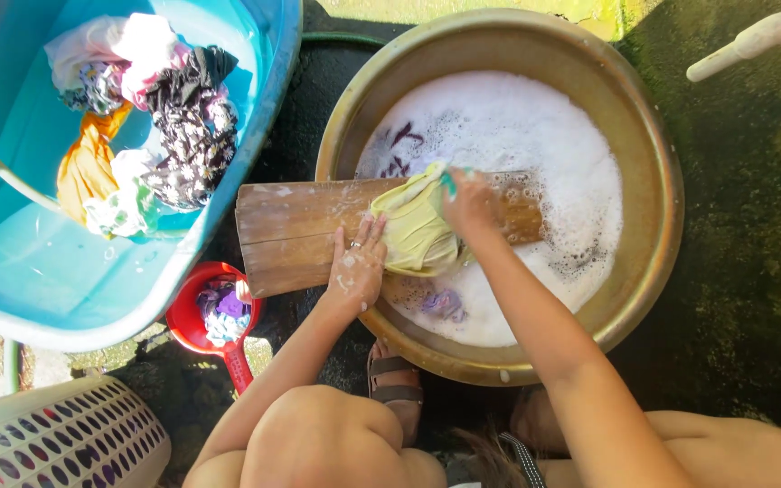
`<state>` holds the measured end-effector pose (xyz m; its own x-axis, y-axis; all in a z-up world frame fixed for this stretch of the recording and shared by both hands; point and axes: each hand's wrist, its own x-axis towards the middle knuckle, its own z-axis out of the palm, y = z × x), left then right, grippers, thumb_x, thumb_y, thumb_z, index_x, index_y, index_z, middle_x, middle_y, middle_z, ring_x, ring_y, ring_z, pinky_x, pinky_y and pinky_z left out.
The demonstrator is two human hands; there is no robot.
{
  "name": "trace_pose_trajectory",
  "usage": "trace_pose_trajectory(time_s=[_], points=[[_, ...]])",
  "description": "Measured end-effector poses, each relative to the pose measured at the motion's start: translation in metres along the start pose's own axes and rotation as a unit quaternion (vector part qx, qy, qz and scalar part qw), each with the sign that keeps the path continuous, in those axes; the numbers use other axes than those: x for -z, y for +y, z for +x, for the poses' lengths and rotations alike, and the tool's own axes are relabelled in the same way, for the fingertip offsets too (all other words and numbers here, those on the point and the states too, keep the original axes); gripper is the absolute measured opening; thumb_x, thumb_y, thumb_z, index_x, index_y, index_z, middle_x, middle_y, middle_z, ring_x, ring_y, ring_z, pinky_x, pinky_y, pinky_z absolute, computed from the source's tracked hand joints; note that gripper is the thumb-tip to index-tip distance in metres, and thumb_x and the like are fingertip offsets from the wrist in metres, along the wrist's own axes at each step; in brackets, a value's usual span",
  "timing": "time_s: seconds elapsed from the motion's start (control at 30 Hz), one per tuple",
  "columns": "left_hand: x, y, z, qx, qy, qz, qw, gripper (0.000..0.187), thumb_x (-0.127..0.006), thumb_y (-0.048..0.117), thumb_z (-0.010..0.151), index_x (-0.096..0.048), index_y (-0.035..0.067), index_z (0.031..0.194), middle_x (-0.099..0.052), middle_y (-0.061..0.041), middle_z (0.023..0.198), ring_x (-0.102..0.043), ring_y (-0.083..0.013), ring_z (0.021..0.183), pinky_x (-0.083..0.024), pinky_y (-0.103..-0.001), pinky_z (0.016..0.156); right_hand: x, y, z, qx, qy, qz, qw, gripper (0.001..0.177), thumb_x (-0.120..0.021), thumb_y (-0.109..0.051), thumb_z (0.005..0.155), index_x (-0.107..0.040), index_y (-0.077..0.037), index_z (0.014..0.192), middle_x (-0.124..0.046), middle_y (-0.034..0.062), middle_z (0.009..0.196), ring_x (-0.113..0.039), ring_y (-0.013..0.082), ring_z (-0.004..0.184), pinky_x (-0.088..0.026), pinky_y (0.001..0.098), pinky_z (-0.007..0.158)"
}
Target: Hand-washing clothes in a basin with soapy water using a wooden scrub board and a brush.
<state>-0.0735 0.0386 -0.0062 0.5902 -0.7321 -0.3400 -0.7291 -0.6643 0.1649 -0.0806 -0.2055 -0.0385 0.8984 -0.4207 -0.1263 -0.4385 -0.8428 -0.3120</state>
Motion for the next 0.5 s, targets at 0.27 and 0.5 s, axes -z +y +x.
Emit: trace_pose_trajectory(time_s=[0.27, 0.5], points=[[-0.022, -0.003, -0.001, -0.006, 0.036, -0.019, 0.999, 0.037, -0.050, 0.009, 0.092, -0.059, 0.002, 0.127, -0.017, -0.010, 0.170, -0.016, -0.0279, 0.156, -0.012, -0.069, 0.118, -0.013, 0.005, -0.024, 0.104, 0.075, -0.059, 0.990, 0.037, -0.059, -0.039, 0.100, -0.065, -0.021, 0.132, -0.067, 0.0175, 0.113, -0.070, 0.0284, 0.077, -0.059, 0.0362, 0.056], [-0.030, -0.004, -0.002, -0.008, 0.037, -0.020, 0.999, 0.033, -0.049, 0.008, 0.090, -0.059, 0.003, 0.121, -0.015, -0.010, 0.168, -0.014, -0.0283, 0.156, -0.009, -0.072, 0.116, -0.039, -0.013, -0.075, 0.152, 0.009, 0.082, 0.985, 0.048, -0.061, -0.036, 0.100, -0.059, -0.009, 0.139, -0.072, 0.0201, 0.112, -0.074, 0.0315, 0.079, -0.061, 0.0427, 0.070]])
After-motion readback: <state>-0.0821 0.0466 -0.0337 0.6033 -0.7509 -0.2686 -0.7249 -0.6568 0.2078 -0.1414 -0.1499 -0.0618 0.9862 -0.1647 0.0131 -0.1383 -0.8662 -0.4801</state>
